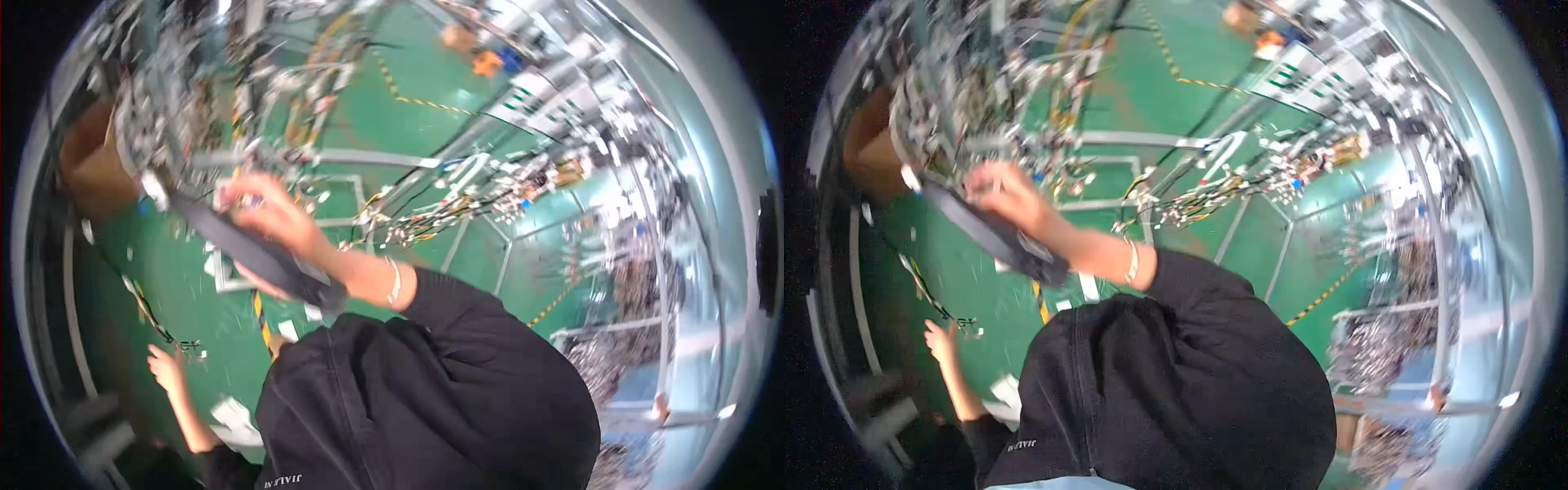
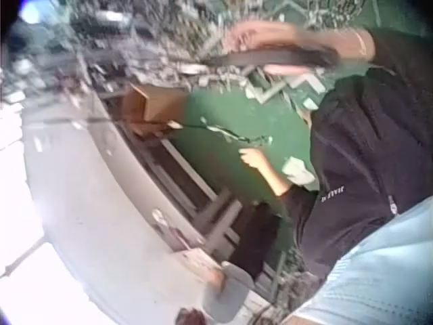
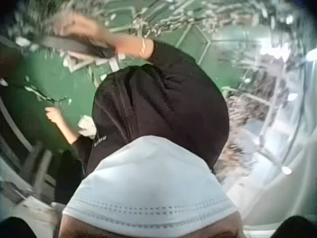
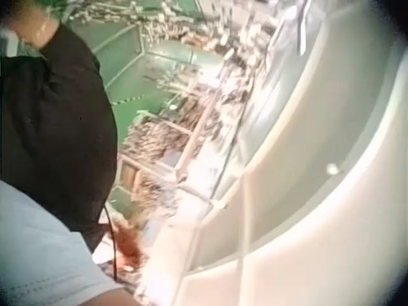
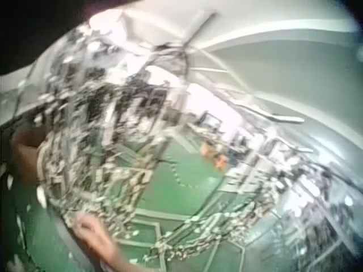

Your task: Assembling wire harnesses by securing cables and connectors using a cable tie gun.

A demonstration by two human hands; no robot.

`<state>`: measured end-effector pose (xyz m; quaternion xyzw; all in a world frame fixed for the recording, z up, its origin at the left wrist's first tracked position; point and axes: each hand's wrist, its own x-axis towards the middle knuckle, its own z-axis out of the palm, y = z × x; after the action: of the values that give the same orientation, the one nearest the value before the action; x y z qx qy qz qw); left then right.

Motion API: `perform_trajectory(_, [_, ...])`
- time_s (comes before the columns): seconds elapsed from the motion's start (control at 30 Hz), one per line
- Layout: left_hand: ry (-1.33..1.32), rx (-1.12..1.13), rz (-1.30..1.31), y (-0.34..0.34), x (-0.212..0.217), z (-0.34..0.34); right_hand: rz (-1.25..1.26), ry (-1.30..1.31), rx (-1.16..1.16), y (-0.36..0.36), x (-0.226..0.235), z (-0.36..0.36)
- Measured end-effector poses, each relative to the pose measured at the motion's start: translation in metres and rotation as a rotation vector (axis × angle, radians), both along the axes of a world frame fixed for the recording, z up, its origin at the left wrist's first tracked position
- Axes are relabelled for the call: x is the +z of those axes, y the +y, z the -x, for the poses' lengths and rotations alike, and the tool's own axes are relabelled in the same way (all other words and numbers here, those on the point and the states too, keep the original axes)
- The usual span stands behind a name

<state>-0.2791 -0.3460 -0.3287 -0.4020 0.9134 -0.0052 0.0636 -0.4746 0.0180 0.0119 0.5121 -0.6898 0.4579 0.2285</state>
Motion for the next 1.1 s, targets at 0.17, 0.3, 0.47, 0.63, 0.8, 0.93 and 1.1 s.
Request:
perform_trajectory(0.17, [0.61,-0.723,-1.19,0.249,0.18,0.143,0.102,-0.149,-0.404,0.191,0.025,-0.081])
perform_trajectory(0.3, [0.823,-1.226,-1.249,0.403,0.285,0.245,0.485,-0.196,-0.72,0.291,0.07,-0.065])
perform_trajectory(0.47, [0.338,-1.402,-1.634,0.491,0.292,0.33,0.724,-0.66,-0.388,0.412,0.081,0.024])
perform_trajectory(0.63, [0.059,-1.245,-1.587,0.491,0.2,0.334,0.719,-0.929,0.284,0.452,0.058,0.083])
perform_trajectory(0.8, [0.286,-0.991,-1.493,0.459,0.095,0.295,0.604,-1.007,0.248,0.422,0.035,0.084])
perform_trajectory(0.93, [0.243,-0.92,-1.611,0.442,0.108,0.261,0.489,-0.932,0.388,0.387,0.033,0.063])
perform_trajectory(1.1, [0.181,-0.764,-1.532,0.411,0.126,0.231,0.596,-0.936,0.232,0.381,0.017,0.073])
